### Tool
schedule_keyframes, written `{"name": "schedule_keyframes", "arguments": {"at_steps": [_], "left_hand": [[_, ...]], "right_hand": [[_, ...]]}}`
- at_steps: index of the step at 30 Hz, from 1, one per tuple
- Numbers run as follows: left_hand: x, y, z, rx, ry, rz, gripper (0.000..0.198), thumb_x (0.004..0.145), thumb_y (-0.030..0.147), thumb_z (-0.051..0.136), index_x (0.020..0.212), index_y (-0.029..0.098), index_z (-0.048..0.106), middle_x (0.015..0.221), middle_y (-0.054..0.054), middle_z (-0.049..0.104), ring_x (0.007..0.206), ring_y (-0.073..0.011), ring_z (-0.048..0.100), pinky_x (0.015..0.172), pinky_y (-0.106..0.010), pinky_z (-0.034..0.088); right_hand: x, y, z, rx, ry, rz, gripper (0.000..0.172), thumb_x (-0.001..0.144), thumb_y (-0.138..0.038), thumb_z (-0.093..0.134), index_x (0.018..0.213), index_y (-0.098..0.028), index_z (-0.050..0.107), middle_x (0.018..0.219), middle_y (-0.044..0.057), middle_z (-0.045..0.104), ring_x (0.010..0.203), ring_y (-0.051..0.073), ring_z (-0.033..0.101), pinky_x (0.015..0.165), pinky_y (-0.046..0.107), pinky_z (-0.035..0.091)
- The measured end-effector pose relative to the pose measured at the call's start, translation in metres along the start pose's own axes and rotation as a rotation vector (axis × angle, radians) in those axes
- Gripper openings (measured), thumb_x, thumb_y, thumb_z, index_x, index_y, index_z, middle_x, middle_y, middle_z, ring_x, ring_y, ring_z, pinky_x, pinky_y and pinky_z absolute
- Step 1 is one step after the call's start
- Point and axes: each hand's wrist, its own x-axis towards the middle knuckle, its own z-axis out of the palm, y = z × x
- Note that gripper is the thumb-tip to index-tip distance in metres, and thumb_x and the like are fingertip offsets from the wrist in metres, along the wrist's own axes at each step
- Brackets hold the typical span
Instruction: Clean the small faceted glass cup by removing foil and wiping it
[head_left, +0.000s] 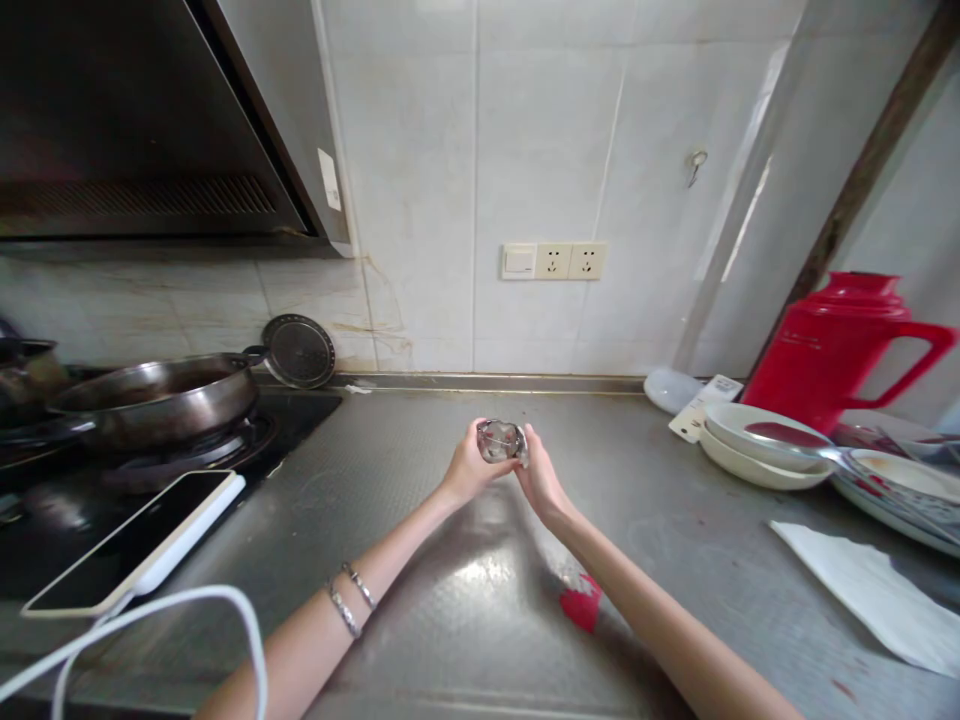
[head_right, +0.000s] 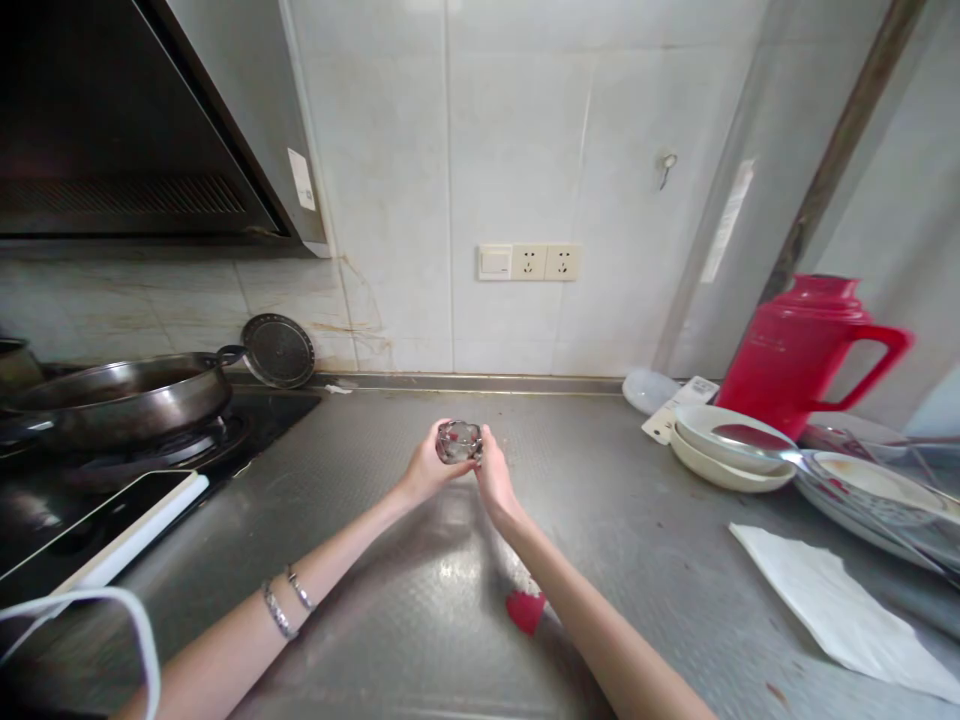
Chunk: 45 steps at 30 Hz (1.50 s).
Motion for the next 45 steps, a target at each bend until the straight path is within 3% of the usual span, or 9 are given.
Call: {"name": "schedule_keyframes", "arguments": {"at_steps": [7,10,15,19,22,27,35,41,45], "left_hand": [[-0.010,0.001,0.006,0.035,0.151,0.016,0.100,0.053,0.032,0.085,0.137,0.016,0.032,0.125,-0.016,0.054,0.122,-0.0308,0.050,0.105,-0.047,0.036],[-0.015,0.000,0.010,0.025,0.070,0.056,0.103,0.057,0.031,0.083,0.142,0.017,0.026,0.131,-0.017,0.051,0.125,-0.0311,0.047,0.106,-0.047,0.035],[-0.019,-0.002,0.016,-0.071,-0.075,0.153,0.076,0.072,0.031,0.071,0.138,0.017,0.036,0.132,-0.016,0.048,0.119,-0.0274,0.053,0.100,-0.042,0.044],[-0.019,0.000,0.017,0.001,-0.003,0.132,0.084,0.058,0.034,0.082,0.132,0.017,0.044,0.115,-0.013,0.051,0.104,-0.0263,0.058,0.088,-0.040,0.052],[-0.019,0.005,0.014,0.072,-0.027,0.134,0.088,0.048,0.034,0.088,0.125,0.017,0.049,0.112,-0.011,0.052,0.105,-0.0270,0.057,0.092,-0.041,0.049],[-0.020,0.014,0.013,0.021,-0.096,0.107,0.076,0.056,0.032,0.085,0.122,0.017,0.048,0.119,-0.013,0.058,0.110,-0.0265,0.057,0.099,-0.041,0.044],[-0.017,0.011,0.017,0.132,0.108,0.085,0.079,0.052,0.034,0.086,0.117,0.015,0.045,0.113,-0.013,0.060,0.104,-0.0264,0.059,0.093,-0.043,0.045],[-0.012,0.003,0.012,0.116,0.235,0.092,0.081,0.050,0.034,0.087,0.117,0.016,0.044,0.112,-0.011,0.055,0.109,-0.0262,0.055,0.096,-0.043,0.042],[-0.009,-0.001,0.008,0.056,0.202,0.052,0.085,0.052,0.036,0.086,0.122,0.016,0.042,0.120,-0.014,0.053,0.117,-0.0289,0.051,0.100,-0.044,0.040]], "right_hand": [[-0.004,0.012,0.002,0.011,0.023,-0.047,0.034,0.078,-0.052,0.055,0.095,-0.026,0.068,0.100,0.002,0.071,0.105,0.022,0.060,0.083,0.030,0.048],[0.005,0.009,-0.007,-0.026,0.024,-0.099,0.038,0.078,-0.056,0.053,0.091,-0.024,0.069,0.093,0.002,0.073,0.099,0.023,0.062,0.080,0.031,0.049],[0.021,-0.008,-0.025,-0.060,0.065,-0.118,0.048,0.075,-0.064,0.052,0.087,-0.021,0.070,0.081,0.002,0.073,0.088,0.024,0.064,0.074,0.031,0.048],[0.022,-0.013,-0.029,-0.054,0.028,-0.046,0.052,0.072,-0.066,0.053,0.087,-0.020,0.071,0.078,0.003,0.073,0.076,0.023,0.065,0.067,0.030,0.048],[0.019,-0.009,-0.026,-0.039,-0.008,0.027,0.054,0.072,-0.067,0.053,0.081,-0.018,0.072,0.072,0.004,0.073,0.069,0.022,0.065,0.062,0.030,0.047],[0.018,-0.004,-0.025,-0.096,0.013,0.036,0.056,0.071,-0.070,0.052,0.075,-0.017,0.072,0.061,0.004,0.069,0.066,0.022,0.064,0.061,0.030,0.047],[0.013,-0.006,-0.020,-0.228,0.018,-0.057,0.061,0.077,-0.069,0.045,0.083,-0.015,0.072,0.064,0.003,0.069,0.070,0.023,0.063,0.066,0.030,0.047],[0.001,0.001,-0.008,-0.301,0.057,-0.164,0.050,0.084,-0.057,0.043,0.096,-0.017,0.070,0.085,0.005,0.072,0.086,0.022,0.062,0.075,0.029,0.047],[-0.005,0.006,-0.003,-0.303,0.046,-0.187,0.045,0.085,-0.051,0.043,0.103,-0.018,0.068,0.096,0.006,0.071,0.095,0.022,0.061,0.080,0.028,0.046]]}}
